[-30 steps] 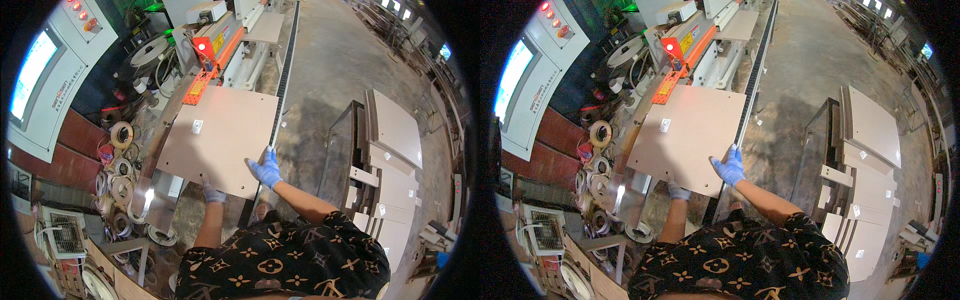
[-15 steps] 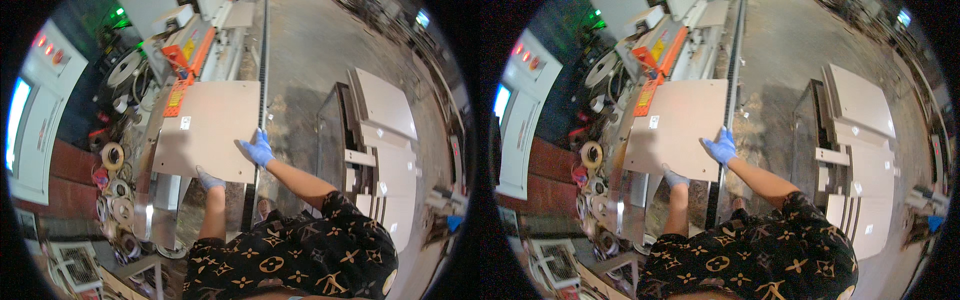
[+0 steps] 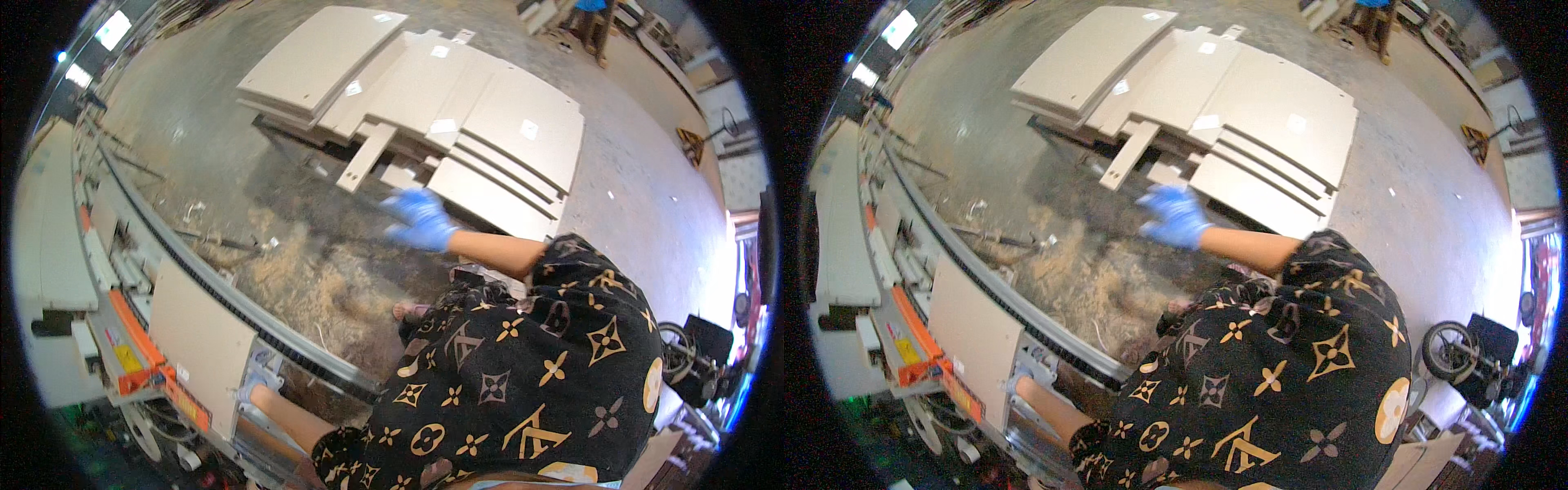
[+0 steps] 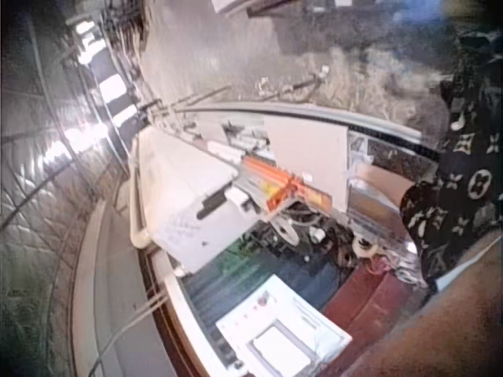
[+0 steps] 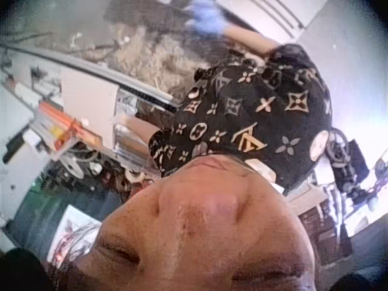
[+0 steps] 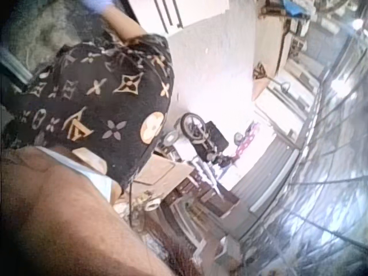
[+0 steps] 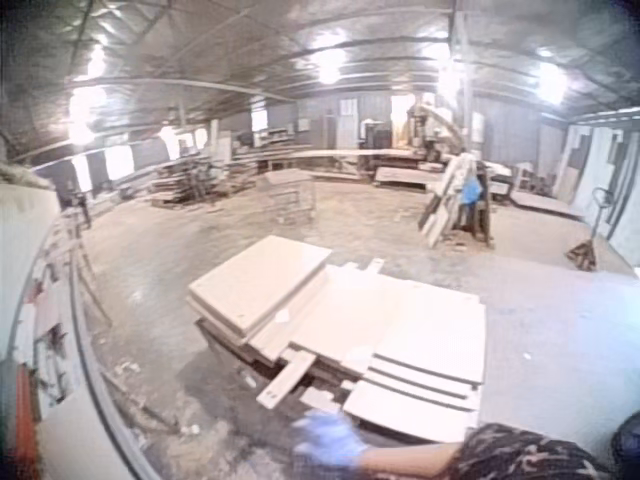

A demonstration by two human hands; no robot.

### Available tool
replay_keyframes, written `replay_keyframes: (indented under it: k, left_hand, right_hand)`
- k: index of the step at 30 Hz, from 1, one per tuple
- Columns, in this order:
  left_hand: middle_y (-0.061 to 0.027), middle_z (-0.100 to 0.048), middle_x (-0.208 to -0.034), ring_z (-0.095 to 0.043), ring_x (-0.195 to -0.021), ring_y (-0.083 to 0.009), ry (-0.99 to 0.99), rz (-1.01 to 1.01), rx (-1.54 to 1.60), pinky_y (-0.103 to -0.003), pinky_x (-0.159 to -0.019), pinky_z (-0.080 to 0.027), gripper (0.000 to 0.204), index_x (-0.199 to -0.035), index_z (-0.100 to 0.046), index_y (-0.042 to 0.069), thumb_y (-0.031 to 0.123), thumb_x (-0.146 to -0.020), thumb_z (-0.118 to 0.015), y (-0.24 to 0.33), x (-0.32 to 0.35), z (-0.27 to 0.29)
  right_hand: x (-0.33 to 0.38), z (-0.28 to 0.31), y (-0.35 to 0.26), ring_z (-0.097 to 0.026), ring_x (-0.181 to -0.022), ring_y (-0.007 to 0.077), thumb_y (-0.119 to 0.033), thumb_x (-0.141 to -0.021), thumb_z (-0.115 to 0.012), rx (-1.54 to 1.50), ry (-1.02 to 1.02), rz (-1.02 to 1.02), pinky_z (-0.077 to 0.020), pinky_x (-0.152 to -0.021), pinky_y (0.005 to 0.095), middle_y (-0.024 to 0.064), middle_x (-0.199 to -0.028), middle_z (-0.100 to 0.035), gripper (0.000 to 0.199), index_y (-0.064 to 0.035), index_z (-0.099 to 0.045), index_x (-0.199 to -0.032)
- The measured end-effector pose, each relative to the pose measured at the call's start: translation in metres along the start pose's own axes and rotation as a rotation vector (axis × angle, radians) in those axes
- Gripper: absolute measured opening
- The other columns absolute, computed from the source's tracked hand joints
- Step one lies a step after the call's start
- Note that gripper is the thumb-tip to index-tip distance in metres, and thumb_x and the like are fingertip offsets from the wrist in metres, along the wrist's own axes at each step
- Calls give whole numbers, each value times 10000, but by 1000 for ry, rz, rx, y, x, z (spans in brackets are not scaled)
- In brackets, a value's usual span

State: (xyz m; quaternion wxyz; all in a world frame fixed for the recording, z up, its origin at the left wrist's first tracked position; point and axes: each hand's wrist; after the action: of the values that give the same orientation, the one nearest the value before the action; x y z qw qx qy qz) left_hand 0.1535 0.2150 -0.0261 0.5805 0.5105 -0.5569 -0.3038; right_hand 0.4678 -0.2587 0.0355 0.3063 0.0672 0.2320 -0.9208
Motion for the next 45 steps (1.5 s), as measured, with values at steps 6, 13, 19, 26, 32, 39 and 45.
replay_keyframes:
  k: [6, 13, 19, 26, 32, 39, 45]
  left_hand:
    - [-57, -331, -1417, -342, -1278, -237, -72, -328, -28, -397, -1026, -321, 555, -1396, -328, 146, 337, -893, -463, -28, 107, -35]
    - [-68, -350, -1382, -383, -1232, -232, -571, -71, -14, -377, -980, -394, 558, -1387, -323, 138, 242, -885, -543, -84, 281, -95]
    - [-54, -353, -1380, -369, -1238, -207, -850, -81, -217, -363, -954, -405, 572, -1390, -310, 149, 232, -885, -568, -99, 378, -90]
    - [-66, -466, -1305, -496, -1107, -196, -1020, 187, -219, -338, -892, -440, 521, -1340, -403, 129, 191, -858, -593, -130, 444, -93]
    - [-68, -521, -1251, -551, -1020, -160, -1175, 442, -215, -282, -792, -490, 498, -1304, -438, 116, 175, -843, -618, -134, 494, -95]
    - [-85, -574, -1130, -552, -1033, -230, -1406, -212, -338, -390, -876, -458, 356, -1204, -532, 100, 197, -870, -607, -120, 499, -85]
    - [-73, -599, -1039, -574, -969, -185, -826, 266, 138, -332, -874, -471, 400, -1136, -552, 14, 237, -820, -656, -75, 411, -70]
  right_hand:
    - [135, 94, 190, -332, -1265, 372, -532, -749, -632, 466, 173, -851, -212, -1064, 482, 178, -1347, -406, 637, -198, -509, -1277]
    - [218, 130, 342, -489, -1163, 329, -384, -823, -633, -10, 322, -878, -391, -971, 410, 164, -1328, -461, 564, -205, -466, -1331]
    - [208, 153, 406, -606, -943, 171, -290, -808, -683, -847, 650, -1237, -487, -781, 311, 74, -1131, -624, 411, -82, -593, -1151]
    - [188, 176, 317, -619, -902, 180, -270, -765, -708, -1640, 299, -1063, -506, -793, 349, 41, -1032, -645, 426, -49, -593, -1111]
    - [153, 190, 229, -590, -969, 210, -178, -696, -733, -1490, 229, -870, -463, -888, 334, 82, -1046, -618, 545, 7, -534, -1168]
    - [103, 164, 119, -557, -1051, 209, -191, -638, -744, -1528, -350, -674, -432, -932, 344, 90, -1131, -591, 664, -17, -501, -1231]
    - [5, 76, -16, -522, -1089, 226, -211, -656, -740, -1563, -806, -357, -385, -971, 342, 114, -1156, -563, 714, 17, -451, -1268]
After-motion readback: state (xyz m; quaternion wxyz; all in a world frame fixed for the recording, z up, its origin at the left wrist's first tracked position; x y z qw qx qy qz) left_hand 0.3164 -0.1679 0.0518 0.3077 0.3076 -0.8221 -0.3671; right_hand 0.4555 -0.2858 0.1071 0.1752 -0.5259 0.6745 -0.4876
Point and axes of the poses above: each hand's wrist, its own x-axis away from the middle knuckle, its own z-axis out of the back of the hand, y = z × x
